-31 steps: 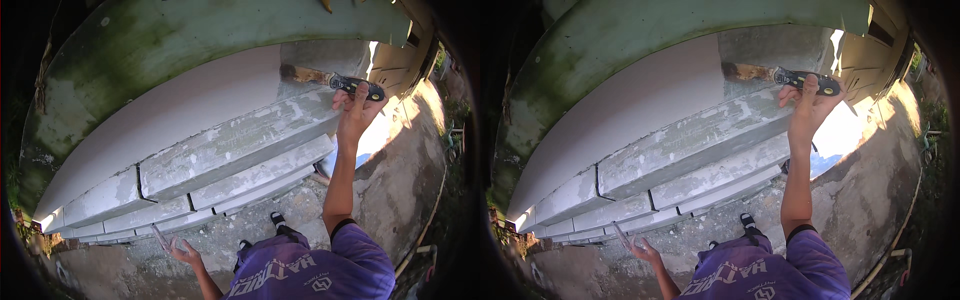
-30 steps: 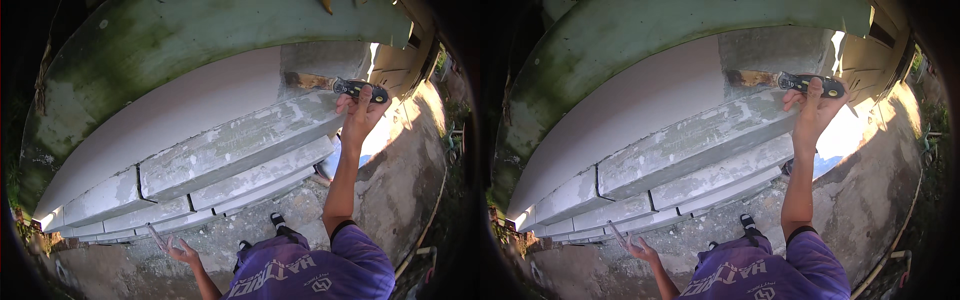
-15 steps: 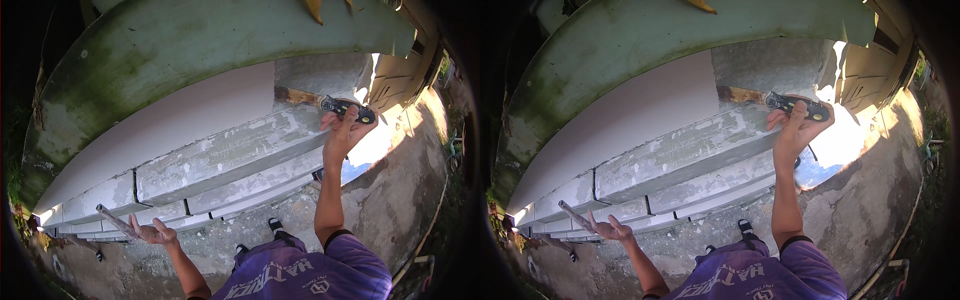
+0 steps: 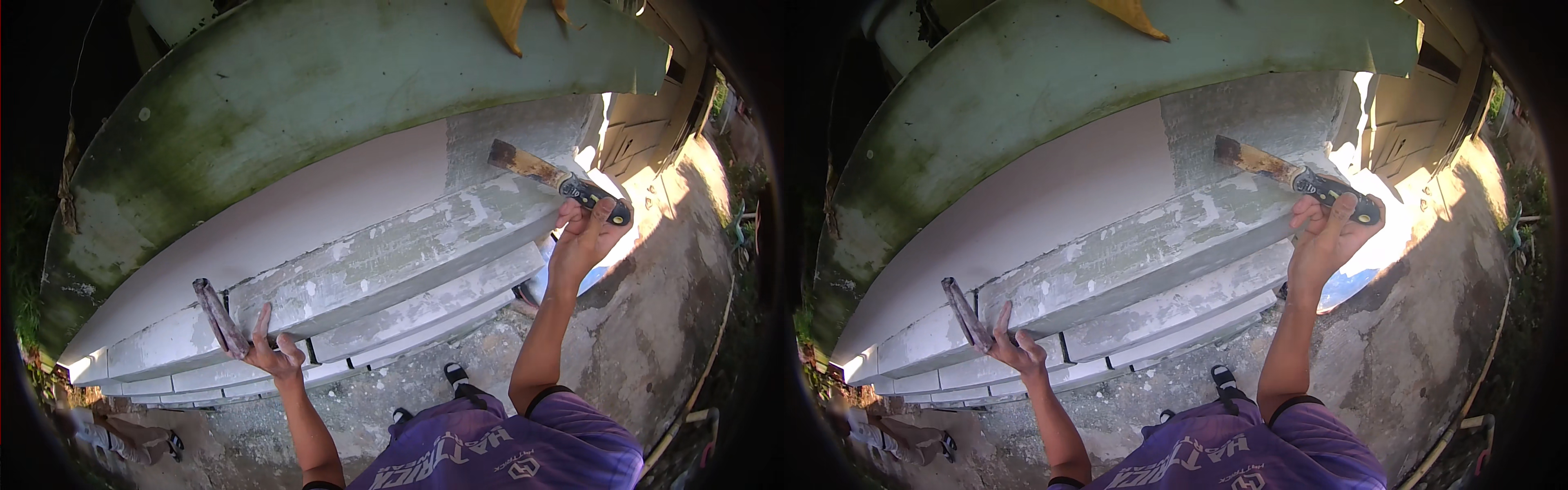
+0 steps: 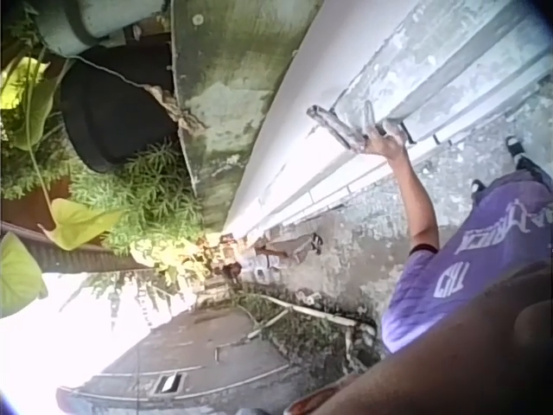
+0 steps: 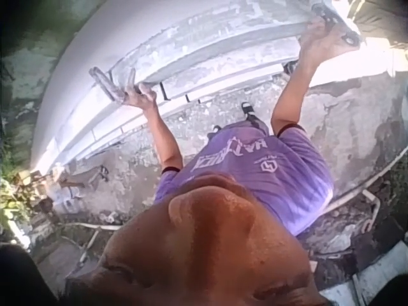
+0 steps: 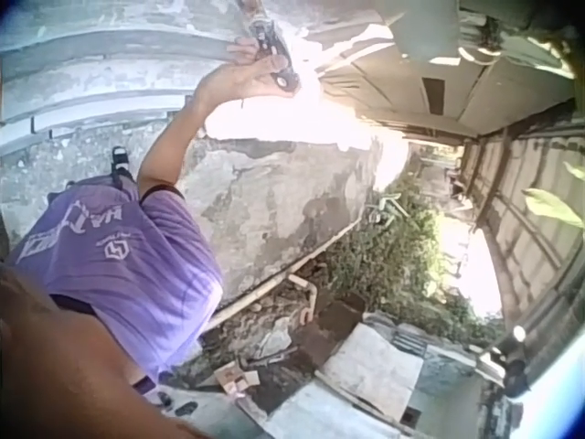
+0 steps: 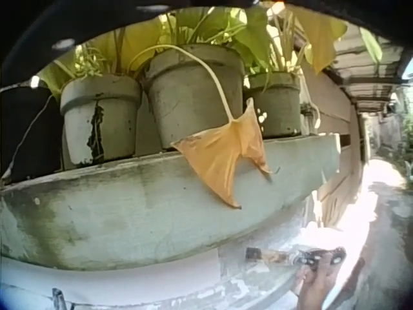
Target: Applying and smoothing wall putty or joint compound onto a concrete wall using a putty knife.
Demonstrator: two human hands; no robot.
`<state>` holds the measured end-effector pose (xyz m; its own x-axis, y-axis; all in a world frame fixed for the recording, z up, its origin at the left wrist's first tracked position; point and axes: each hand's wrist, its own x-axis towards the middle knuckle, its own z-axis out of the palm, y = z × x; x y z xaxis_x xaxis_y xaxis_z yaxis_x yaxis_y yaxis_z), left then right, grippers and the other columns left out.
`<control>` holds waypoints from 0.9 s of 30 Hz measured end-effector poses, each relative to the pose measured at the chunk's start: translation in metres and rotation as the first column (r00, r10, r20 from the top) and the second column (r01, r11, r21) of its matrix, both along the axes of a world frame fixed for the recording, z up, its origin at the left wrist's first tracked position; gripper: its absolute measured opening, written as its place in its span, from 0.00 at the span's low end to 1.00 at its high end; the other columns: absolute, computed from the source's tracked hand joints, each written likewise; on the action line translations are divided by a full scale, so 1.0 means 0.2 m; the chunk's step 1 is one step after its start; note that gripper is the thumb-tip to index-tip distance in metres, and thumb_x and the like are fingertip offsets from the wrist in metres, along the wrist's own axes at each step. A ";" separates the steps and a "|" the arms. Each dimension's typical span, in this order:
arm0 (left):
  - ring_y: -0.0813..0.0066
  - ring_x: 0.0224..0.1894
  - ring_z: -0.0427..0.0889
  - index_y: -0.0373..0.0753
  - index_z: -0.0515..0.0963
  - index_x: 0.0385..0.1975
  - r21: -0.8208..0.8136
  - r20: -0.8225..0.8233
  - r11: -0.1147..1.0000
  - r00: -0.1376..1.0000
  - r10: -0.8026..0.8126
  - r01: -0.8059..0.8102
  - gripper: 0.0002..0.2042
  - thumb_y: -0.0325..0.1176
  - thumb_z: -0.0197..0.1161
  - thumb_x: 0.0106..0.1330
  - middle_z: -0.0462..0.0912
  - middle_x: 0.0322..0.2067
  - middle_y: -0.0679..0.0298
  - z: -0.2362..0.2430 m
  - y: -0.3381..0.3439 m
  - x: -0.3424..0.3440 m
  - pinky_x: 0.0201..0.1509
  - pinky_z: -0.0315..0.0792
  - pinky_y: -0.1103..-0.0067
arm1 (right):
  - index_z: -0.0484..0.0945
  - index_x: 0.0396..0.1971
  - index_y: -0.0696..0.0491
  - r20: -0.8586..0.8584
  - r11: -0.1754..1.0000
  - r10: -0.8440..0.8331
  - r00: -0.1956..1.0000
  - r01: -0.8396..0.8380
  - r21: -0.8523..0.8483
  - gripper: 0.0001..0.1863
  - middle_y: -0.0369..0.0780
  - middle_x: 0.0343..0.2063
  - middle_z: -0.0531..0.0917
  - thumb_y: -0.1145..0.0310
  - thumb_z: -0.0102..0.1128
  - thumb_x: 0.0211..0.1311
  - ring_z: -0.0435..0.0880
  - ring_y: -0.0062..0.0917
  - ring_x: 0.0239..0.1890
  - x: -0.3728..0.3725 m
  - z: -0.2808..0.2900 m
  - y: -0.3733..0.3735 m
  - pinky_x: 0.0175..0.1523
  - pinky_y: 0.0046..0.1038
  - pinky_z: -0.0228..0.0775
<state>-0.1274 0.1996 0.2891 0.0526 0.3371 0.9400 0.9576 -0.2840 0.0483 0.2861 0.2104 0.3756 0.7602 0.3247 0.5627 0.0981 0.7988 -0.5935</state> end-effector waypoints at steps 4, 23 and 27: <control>0.46 0.64 0.64 0.36 0.80 0.46 0.026 0.078 0.999 0.996 -0.037 0.036 0.24 0.47 0.40 0.72 0.84 0.47 0.56 -0.05 0.03 0.00 0.70 0.46 0.56 | 0.48 0.58 0.49 0.102 0.997 0.068 0.992 -0.071 0.029 0.22 0.52 0.40 0.79 0.62 0.48 0.76 0.78 0.28 0.20 -0.13 -0.05 0.06 0.23 0.23 0.70; 0.45 0.65 0.64 0.36 0.82 0.45 0.076 0.062 0.997 0.998 -0.028 0.023 0.23 0.46 0.43 0.71 0.83 0.49 0.57 -0.05 0.05 0.00 0.71 0.45 0.57 | 0.51 0.54 0.51 0.101 0.995 -0.101 0.990 0.099 0.024 0.19 0.50 0.33 0.79 0.58 0.46 0.77 0.76 0.25 0.18 -0.26 -0.02 0.03 0.21 0.19 0.66; 0.47 0.66 0.64 0.37 0.82 0.45 0.082 0.083 0.996 0.996 -0.028 0.021 0.21 0.44 0.44 0.70 0.82 0.51 0.57 -0.05 0.03 -0.03 0.71 0.43 0.58 | 0.51 0.54 0.51 0.003 0.999 -0.018 1.000 0.018 0.030 0.20 0.51 0.34 0.79 0.57 0.48 0.76 0.77 0.25 0.18 -0.14 0.03 -0.10 0.21 0.19 0.66</control>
